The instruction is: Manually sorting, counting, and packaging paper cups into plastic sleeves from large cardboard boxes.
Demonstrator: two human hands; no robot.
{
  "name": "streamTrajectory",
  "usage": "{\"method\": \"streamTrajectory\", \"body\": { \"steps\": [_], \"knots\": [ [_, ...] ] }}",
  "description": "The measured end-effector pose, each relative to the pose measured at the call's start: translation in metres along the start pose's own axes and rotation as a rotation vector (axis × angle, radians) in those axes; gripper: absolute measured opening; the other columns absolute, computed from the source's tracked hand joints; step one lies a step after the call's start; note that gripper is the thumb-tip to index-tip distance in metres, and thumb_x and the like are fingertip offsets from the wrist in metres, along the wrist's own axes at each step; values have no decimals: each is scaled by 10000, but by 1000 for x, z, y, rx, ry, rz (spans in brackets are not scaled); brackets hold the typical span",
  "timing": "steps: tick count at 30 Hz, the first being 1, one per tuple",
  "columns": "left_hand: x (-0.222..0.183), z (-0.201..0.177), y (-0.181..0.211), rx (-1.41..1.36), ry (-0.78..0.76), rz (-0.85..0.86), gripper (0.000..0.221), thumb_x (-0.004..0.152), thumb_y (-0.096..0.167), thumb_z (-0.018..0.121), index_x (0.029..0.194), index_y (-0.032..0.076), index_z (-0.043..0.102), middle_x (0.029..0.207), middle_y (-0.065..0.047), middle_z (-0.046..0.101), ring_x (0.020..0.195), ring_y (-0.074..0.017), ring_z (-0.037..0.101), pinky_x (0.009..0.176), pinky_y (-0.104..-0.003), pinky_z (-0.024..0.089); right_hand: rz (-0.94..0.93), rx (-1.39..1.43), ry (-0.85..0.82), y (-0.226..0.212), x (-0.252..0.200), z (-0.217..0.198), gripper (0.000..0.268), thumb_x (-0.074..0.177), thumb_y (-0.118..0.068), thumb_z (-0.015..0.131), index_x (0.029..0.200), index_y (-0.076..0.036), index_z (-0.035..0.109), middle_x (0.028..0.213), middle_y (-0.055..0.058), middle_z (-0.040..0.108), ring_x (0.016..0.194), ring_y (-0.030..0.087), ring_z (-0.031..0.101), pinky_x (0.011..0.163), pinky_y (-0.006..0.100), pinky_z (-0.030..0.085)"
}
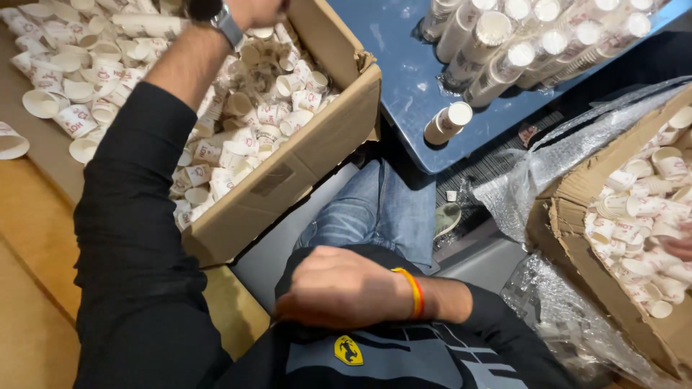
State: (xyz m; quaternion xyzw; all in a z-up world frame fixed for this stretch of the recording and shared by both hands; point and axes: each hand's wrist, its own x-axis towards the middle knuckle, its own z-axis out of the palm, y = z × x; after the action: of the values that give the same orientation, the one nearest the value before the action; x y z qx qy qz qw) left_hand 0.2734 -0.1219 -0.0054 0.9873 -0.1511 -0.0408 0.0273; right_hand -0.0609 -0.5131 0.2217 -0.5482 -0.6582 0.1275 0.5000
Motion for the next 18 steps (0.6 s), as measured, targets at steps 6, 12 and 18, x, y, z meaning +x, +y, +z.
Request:
{"method": "streamTrajectory", "body": {
  "steps": [6, 12, 18],
  "knots": [
    [-66, -33, 50, 202, -18, -61, 324, 847, 189, 784, 1151, 87, 733, 1134, -183, 695, 986, -357, 678, 801, -475, 583, 390, -109, 247, 44, -66, -3, 72, 932, -101, 741, 999, -83, 721, 878, 48, 721, 812, 230, 687, 749, 362, 537],
    [-39, 20, 27, 475, 249, -68, 540, 664, 202, 826, 1183, 198, 679, 1384, -129, 545, 1147, -361, 621, 758, -486, 589, 524, -185, 291, 56, -72, 0, 112, 895, -88, 749, 999, -68, 714, 850, 62, 704, 772, 250, 675, 726, 361, 523],
    [-46, 17, 8, 236, 43, -257, 243, 864, 115, 788, 1087, 33, 737, 1290, -210, 589, 984, -355, 680, 723, -473, 591, 627, -161, 257, 58, -63, 1, 139, 880, -107, 758, 1014, -86, 729, 815, 64, 677, 759, 254, 662, 731, 368, 519]
  ]
}}
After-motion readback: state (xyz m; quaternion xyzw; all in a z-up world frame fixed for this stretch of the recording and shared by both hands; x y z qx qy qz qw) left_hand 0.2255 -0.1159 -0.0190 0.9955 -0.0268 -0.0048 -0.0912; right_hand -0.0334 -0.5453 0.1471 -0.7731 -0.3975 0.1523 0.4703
